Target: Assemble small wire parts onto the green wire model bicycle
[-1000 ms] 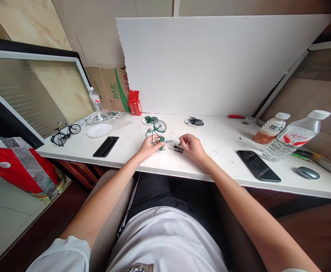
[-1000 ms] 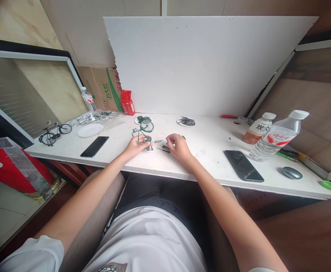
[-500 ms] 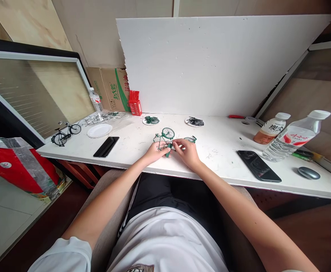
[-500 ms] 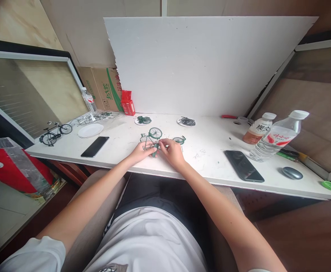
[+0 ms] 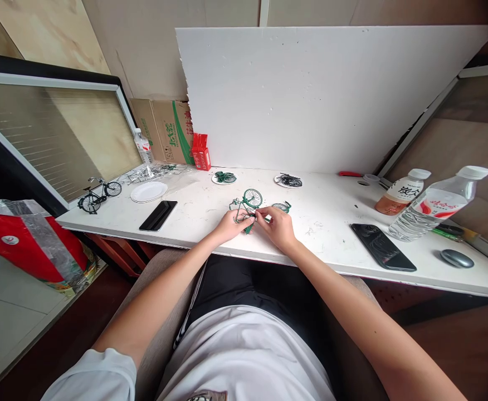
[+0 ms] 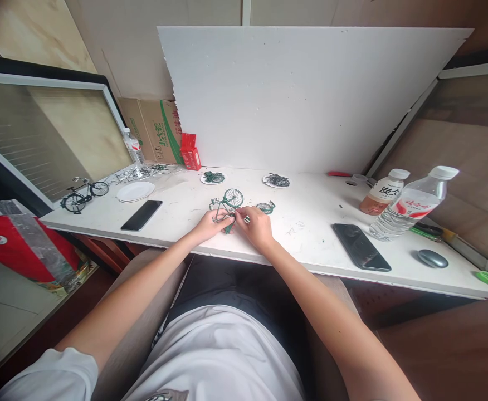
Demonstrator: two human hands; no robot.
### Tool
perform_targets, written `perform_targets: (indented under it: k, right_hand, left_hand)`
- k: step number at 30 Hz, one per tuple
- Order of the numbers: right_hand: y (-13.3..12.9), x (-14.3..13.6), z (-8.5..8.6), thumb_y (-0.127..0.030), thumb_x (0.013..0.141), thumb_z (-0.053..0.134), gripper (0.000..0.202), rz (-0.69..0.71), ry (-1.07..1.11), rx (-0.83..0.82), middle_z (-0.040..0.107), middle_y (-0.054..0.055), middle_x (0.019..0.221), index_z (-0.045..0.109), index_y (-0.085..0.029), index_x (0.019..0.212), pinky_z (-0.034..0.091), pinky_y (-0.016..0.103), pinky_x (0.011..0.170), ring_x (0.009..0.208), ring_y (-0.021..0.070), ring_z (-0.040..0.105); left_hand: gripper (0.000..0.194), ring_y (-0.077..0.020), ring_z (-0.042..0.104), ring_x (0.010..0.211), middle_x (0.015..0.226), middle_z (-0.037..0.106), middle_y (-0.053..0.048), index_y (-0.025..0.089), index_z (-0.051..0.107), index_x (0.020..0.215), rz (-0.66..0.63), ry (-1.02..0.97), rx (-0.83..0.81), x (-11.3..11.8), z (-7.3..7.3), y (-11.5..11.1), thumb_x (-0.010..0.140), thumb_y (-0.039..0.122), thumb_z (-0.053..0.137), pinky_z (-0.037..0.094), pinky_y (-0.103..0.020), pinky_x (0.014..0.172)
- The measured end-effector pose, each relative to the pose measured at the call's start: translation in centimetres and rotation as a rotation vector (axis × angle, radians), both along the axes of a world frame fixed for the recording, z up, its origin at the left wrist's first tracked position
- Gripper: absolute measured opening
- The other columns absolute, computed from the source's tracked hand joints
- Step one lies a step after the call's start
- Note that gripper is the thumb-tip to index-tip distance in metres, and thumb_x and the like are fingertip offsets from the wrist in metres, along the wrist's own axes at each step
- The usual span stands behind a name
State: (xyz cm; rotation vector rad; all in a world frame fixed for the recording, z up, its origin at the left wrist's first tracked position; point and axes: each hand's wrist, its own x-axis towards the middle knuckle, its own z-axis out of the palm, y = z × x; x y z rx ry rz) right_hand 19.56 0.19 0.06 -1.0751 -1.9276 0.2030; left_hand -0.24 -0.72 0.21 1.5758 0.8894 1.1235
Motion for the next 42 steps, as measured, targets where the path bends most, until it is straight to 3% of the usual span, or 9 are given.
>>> perform_targets:
  k: [12, 42]
  right_hand:
    - [0.25, -0.02, -0.47, -0.040, 0.107, 0.060, 0.021, 0.093, 0.005, 0.095, 0.078, 0.007, 0.093, 0.069, -0.024, 0.097, 0.056, 0.039, 0.077, 0.087, 0.0243, 0.072]
    - [0.07, -0.10, -0.38, -0.036, 0.107, 0.059, 0.014, 0.130, -0.014, 0.040, 0.079, 0.006, 0.093, 0.065, -0.025, 0.102, 0.054, 0.036, 0.073, 0.085, 0.0237, 0.073]
  left_hand:
    - [0.036, -0.0178, 0.070, 0.068, 0.074, 0.072, -0.005, 0.015, 0.069, 0.096, 0.028, 0.019, -0.001, -0.05, -0.41, 0.34, 0.090, 0.049, 0.078, 0.054, -0.030, 0.067]
    - [0.026, -0.0165, 0.067, 0.070, 0.076, 0.072, -0.005, 0.015, 0.069, 0.096, 0.046, 0.038, 0.027, -0.11, -0.83, 0.55, 0.090, 0.039, 0.076, 0.054, -0.029, 0.068]
